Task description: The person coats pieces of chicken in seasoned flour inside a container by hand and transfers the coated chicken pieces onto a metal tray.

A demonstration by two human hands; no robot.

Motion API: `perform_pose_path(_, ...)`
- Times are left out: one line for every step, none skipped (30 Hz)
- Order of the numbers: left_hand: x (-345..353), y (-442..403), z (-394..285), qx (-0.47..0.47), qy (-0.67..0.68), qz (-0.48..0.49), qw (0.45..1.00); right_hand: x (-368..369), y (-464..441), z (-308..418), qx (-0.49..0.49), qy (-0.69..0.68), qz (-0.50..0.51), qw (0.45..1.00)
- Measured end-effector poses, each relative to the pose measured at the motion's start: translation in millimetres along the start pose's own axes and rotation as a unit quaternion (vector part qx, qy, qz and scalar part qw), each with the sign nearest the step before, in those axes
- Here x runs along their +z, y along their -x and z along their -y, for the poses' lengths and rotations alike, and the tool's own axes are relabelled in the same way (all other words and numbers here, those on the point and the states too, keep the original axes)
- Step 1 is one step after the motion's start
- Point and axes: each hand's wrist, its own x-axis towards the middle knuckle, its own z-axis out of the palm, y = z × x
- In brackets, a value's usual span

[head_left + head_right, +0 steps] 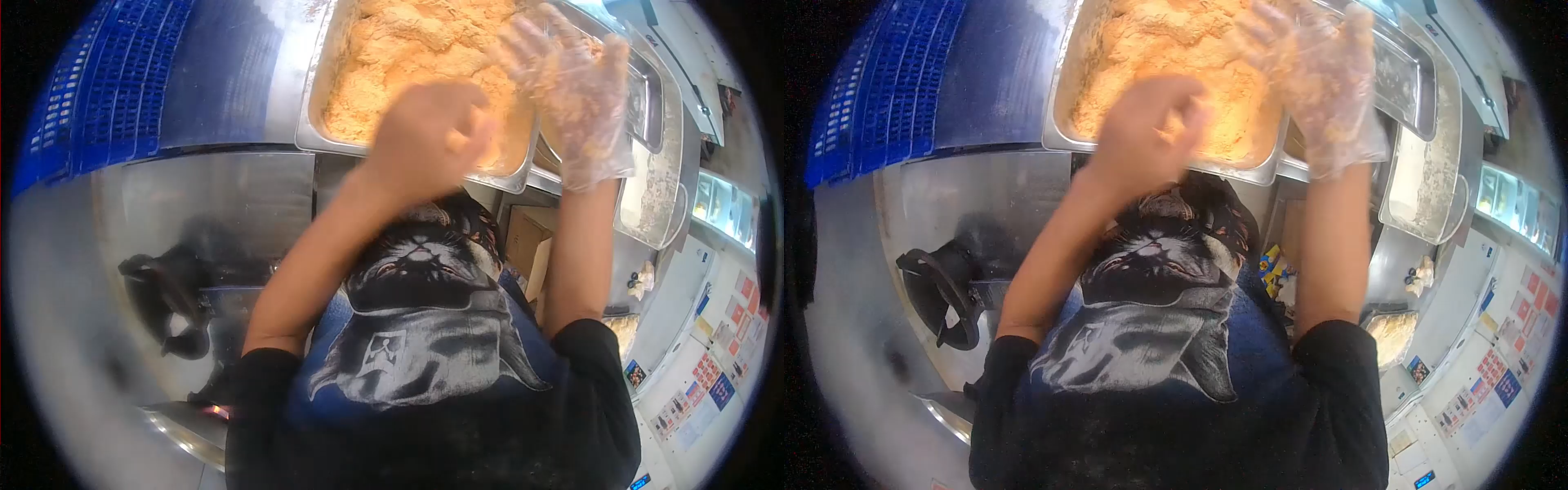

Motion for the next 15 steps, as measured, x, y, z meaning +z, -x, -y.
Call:
perform_pose_path(8.4,-2.6,-18.9,0.025,0.013,0.048,0.998,-3.1,1.9,-8.6,0.071,-0.090,-0.028,0.993)
perform_pose_path(14.0,-3.6,-33.2,0.013,-0.016,0.097,0.995,-24.0,-1.1,-13.5,0.114,-0.027,0.010,0.993)
perform_pose_path(19.3,-3.9,-41.8,0.001,-0.043,0.146,0.988,-24.6,0.1,-23.8,0.118,-0.027,0.012,0.993)
perform_pose_path(27.1,-1.7,-42.5,-0.002,-0.045,0.145,0.988,-21.2,0.6,-34.1,0.127,-0.017,0.009,0.992)
perform_pose_path(34.2,1.4,-41.9,-0.019,-0.053,0.158,0.986,-20.3,0.4,-41.2,0.136,-0.007,0.006,0.991)
perform_pose_path(38.4,5.4,-40.4,-0.037,-0.061,0.172,0.983,-24.1,-0.9,-46.0,0.139,-0.006,0.007,0.990)
perform_pose_path(37.2,5.5,-41.5,-0.040,-0.062,0.170,0.983,-25.6,-3.0,-50.0,0.137,-0.015,0.017,0.990)
perform_pose_path(35.9,5.2,-43.1,-0.032,-0.056,0.154,0.986,-27.0,-4.3,-52.7,0.134,-0.024,0.028,0.990)
perform_pose_path(34.8,5.0,-43.8,-0.024,-0.050,0.138,0.989,-28.1,-4.5,-55.0,0.136,-0.024,0.029,0.990)
perform_pose_path(36.0,5.7,-43.2,-0.026,-0.051,0.137,0.989,-25.0,-3.8,-56.8,0.132,-0.024,0.013,0.991)
perform_pose_path(38.6,5.7,-42.1,-0.020,-0.056,0.135,0.989,-22.9,-3.7,-58.1,0.128,-0.024,-0.003,0.992)
perform_pose_path(40.3,6.0,-41.5,-0.013,-0.061,0.133,0.989,-23.3,-4.5,-60.1,0.129,-0.024,-0.002,0.991)
perform_pose_path(39.8,6.4,-43.8,-0.015,-0.060,0.132,0.989,-23.4,-5.4,-62.4,0.128,-0.032,0.002,0.991)
perform_pose_path(39.0,6.9,-47.1,-0.012,-0.050,0.121,0.991,-22.5,-6.7,-63.7,0.127,-0.041,0.008,0.991)
perform_pose_path(38.8,6.6,-49.7,-0.009,-0.040,0.112,0.993,-22.0,-6.2,-63.2,0.128,-0.041,0.009,0.991)
